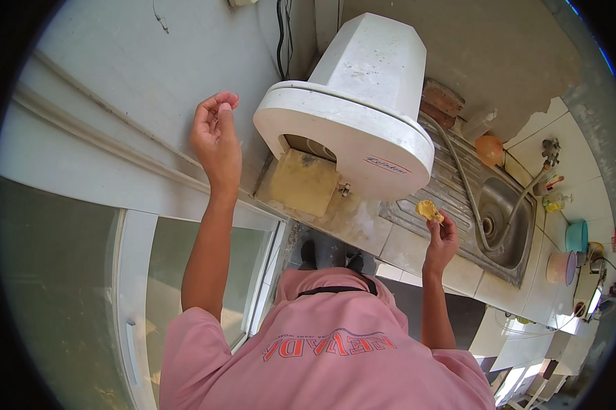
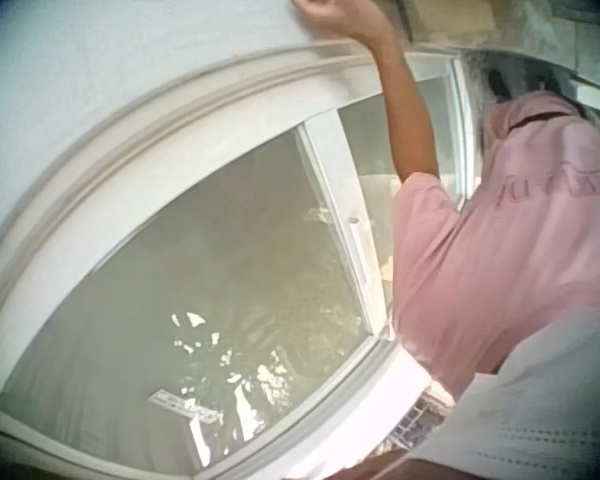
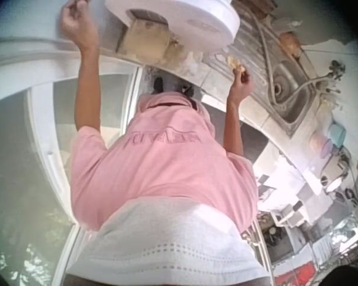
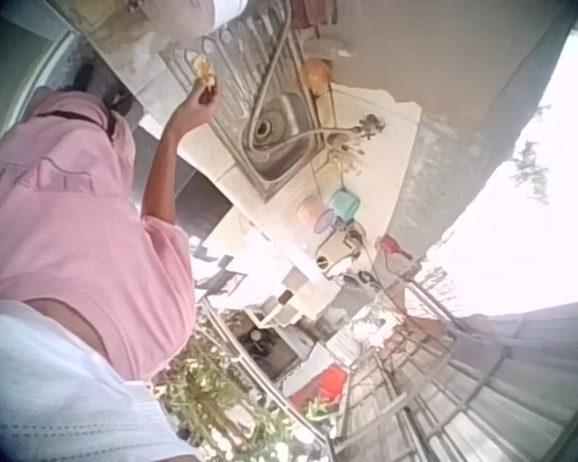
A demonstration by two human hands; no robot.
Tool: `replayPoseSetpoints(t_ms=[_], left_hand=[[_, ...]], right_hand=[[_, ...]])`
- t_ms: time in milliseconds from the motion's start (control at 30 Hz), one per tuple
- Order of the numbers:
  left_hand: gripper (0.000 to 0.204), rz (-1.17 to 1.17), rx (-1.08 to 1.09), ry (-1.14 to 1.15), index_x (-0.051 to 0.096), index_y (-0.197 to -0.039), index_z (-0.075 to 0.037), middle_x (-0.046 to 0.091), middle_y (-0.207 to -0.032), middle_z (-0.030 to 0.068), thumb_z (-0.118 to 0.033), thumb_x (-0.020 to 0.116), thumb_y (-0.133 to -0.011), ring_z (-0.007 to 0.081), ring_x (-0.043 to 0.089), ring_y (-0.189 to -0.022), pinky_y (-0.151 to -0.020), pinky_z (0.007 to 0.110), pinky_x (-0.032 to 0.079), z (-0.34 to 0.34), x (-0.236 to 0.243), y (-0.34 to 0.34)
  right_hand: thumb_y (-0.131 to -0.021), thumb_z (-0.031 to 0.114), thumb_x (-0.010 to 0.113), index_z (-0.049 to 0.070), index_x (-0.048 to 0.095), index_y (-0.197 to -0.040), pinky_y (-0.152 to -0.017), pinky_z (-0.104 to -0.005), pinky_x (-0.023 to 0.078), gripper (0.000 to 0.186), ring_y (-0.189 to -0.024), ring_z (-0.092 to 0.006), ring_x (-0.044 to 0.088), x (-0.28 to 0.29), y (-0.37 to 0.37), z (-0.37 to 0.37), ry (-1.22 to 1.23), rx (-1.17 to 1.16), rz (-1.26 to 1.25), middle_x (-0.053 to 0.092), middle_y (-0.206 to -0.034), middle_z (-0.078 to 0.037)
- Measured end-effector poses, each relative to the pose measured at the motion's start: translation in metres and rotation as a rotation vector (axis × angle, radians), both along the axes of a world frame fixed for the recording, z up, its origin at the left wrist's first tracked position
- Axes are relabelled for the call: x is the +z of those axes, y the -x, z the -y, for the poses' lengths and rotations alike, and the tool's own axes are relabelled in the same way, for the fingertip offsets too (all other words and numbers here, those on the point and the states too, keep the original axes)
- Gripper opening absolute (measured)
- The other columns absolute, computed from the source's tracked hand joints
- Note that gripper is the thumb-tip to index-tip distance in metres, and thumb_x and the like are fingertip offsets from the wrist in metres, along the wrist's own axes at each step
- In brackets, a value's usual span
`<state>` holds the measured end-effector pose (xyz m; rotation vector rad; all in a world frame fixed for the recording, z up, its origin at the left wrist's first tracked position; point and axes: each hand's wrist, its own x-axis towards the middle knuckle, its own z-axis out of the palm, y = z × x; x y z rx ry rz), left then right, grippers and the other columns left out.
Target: Trimming a dental plaster model using a model trimmer machine.
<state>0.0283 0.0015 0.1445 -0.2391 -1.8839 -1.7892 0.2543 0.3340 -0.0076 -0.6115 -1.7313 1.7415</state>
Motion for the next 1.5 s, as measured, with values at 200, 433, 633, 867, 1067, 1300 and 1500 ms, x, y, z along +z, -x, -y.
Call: replayPoseSetpoints(t_ms=[200, 433, 633, 867, 1067, 1300, 1500], left_hand=[[0.045, 0.528, -0.520, -0.114, 0.059, -0.122, 0.004, 0.066, -0.118, 0.0137, -0.035, 0.046, -0.104, 0.0196, 0.063, -0.109, -0.096, 0.033, 0.049, -0.006, -0.006, 0.094], [0.051, 0.832, -0.694, 0.255, 0.067, -0.118, -0.004, 0.069, -0.114, 0.0106, -0.047, 0.046, -0.102, 0.0177, 0.064, -0.101, -0.087, 0.036, 0.052, -0.020, -0.050, 0.142], [0.049, 0.807, -0.750, 0.228, 0.068, -0.118, -0.004, 0.069, -0.112, 0.0106, -0.046, 0.048, -0.101, 0.0177, 0.064, -0.099, -0.086, 0.036, 0.052, -0.021, -0.065, 0.150], [0.047, 0.821, -0.812, 0.192, 0.068, -0.117, -0.004, 0.069, -0.111, 0.0105, -0.044, 0.050, -0.100, 0.0177, 0.065, -0.097, -0.084, 0.037, 0.052, -0.016, -0.090, 0.176], [0.045, 0.795, -0.850, 0.157, 0.069, -0.116, -0.004, 0.070, -0.110, 0.0104, -0.042, 0.052, -0.099, 0.0177, 0.065, -0.095, -0.083, 0.037, 0.052, -0.018, -0.111, 0.162], [0.043, 0.802, -0.876, 0.101, 0.069, -0.115, -0.004, 0.070, -0.109, 0.0104, -0.040, 0.055, -0.097, 0.0177, 0.065, -0.093, -0.081, 0.037, 0.052, -0.024, -0.131, 0.173], [0.043, 0.776, -0.572, -0.022, 0.070, -0.108, 0.004, 0.072, -0.099, 0.0143, -0.034, 0.067, -0.090, 0.0192, 0.066, -0.086, -0.078, 0.035, 0.053, -0.018, -0.138, 0.158]], right_hand=[[-0.089, 0.009, 0.069, -0.001, 0.066, -0.111, -0.076, -0.0295, 0.054, 0.024, -0.087, -0.0163, 0.067, -0.097, 0.000, -0.073, -0.269, -0.267, 0.391, 0.068, -0.104, -0.009], [-0.087, 0.007, 0.068, 0.001, 0.063, -0.118, -0.076, -0.0358, 0.052, 0.032, -0.085, -0.0221, 0.064, -0.100, -0.016, -0.078, -0.606, -0.255, 0.571, 0.063, -0.113, -0.012], [-0.090, 0.004, 0.064, 0.000, 0.060, -0.120, -0.072, -0.0337, 0.053, 0.030, -0.092, -0.0189, 0.061, -0.075, -0.050, -0.060, -0.543, -0.293, 0.426, 0.060, -0.118, -0.011], [-0.095, 0.005, 0.054, -0.002, 0.063, -0.113, -0.072, -0.0299, 0.058, 0.021, -0.090, -0.0184, 0.064, -0.080, -0.088, -0.047, -0.320, -0.397, 0.422, 0.065, -0.106, -0.011], [-0.097, 0.007, 0.052, -0.002, 0.063, -0.112, -0.069, -0.0295, 0.058, 0.020, -0.086, -0.0175, 0.066, -0.076, -0.091, -0.032, -0.271, -0.414, 0.427, 0.066, -0.103, -0.010], [-0.099, 0.009, 0.053, 0.000, 0.062, -0.114, -0.070, -0.0281, 0.057, 0.020, -0.084, -0.0159, 0.066, -0.069, -0.064, 0.001, -0.252, -0.308, 0.391, 0.067, -0.104, -0.010], [-0.100, 0.016, 0.057, 0.000, 0.061, -0.115, -0.069, -0.0268, 0.055, 0.022, -0.077, -0.0141, 0.065, -0.061, -0.045, 0.041, -0.164, -0.148, 0.368, 0.068, -0.100, -0.009]])
